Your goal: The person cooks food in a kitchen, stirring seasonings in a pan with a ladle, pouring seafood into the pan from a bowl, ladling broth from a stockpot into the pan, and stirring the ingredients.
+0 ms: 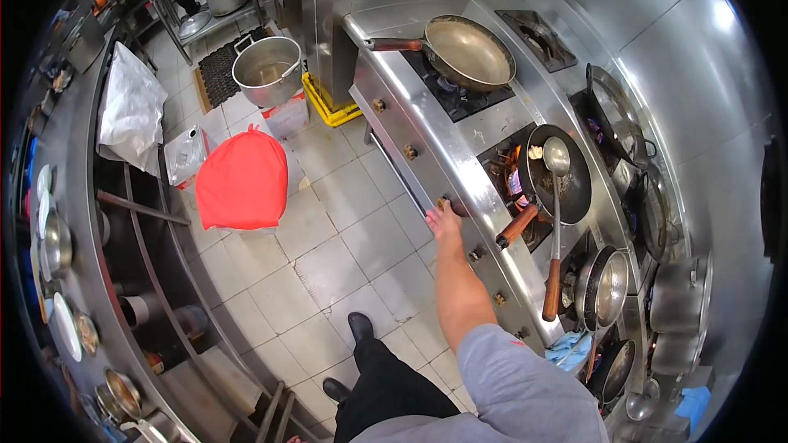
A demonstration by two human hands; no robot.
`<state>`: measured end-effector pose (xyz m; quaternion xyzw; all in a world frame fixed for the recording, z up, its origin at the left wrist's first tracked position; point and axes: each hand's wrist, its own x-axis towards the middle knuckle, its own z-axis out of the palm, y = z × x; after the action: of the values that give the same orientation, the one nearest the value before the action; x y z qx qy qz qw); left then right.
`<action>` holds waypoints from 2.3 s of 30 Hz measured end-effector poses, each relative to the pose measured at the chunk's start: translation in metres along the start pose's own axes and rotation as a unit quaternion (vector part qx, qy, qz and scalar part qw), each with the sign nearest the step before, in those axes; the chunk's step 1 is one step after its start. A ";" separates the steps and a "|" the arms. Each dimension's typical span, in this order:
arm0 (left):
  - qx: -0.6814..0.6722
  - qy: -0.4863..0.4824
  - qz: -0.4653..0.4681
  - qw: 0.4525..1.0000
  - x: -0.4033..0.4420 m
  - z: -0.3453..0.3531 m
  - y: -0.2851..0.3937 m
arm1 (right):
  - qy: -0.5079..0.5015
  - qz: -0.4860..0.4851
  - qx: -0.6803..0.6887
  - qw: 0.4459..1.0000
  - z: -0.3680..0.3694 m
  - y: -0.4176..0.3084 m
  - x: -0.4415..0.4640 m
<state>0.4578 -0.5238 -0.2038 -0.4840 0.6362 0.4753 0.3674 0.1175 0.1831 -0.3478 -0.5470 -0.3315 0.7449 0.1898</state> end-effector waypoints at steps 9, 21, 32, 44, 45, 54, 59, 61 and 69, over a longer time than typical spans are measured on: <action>-0.035 0.010 0.026 0.999 0.014 -0.005 -0.057 | -0.024 -0.006 -0.021 0.999 -0.003 0.000 -0.003; 0.197 0.004 0.165 0.966 0.006 -0.006 -0.065 | -0.050 0.014 -0.045 0.998 -0.010 0.001 0.010; -0.041 -0.005 -0.022 0.999 -0.021 0.010 -0.049 | -0.141 0.073 -0.174 0.972 -0.037 0.053 -0.040; 0.290 -0.008 0.302 0.908 0.039 -0.048 -0.167 | -0.110 -0.005 -0.245 0.963 -0.027 0.035 -0.028; 0.292 -0.012 0.306 0.906 0.036 -0.045 -0.158 | -0.124 -0.016 -0.298 0.946 -0.022 0.037 -0.041; -0.071 0.058 0.186 0.978 0.011 0.010 -0.069 | -0.399 0.086 -0.610 0.680 -0.041 0.212 -0.204; -0.294 0.054 0.209 0.931 -0.051 0.003 -0.062 | -0.563 0.170 -0.707 0.393 -0.029 0.241 -0.300; -0.316 0.075 0.222 0.919 -0.077 -0.003 -0.079 | -0.559 0.201 -0.712 0.374 -0.012 0.256 -0.292; -0.435 0.222 0.169 0.856 -0.151 0.003 -0.160 | -0.477 0.051 -0.803 0.355 0.135 0.288 -0.277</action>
<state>0.6517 -0.4934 -0.1039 -0.5723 0.5012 0.6383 -0.1174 0.1045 -0.2378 -0.3343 -0.0082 -0.7780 0.2685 -0.5680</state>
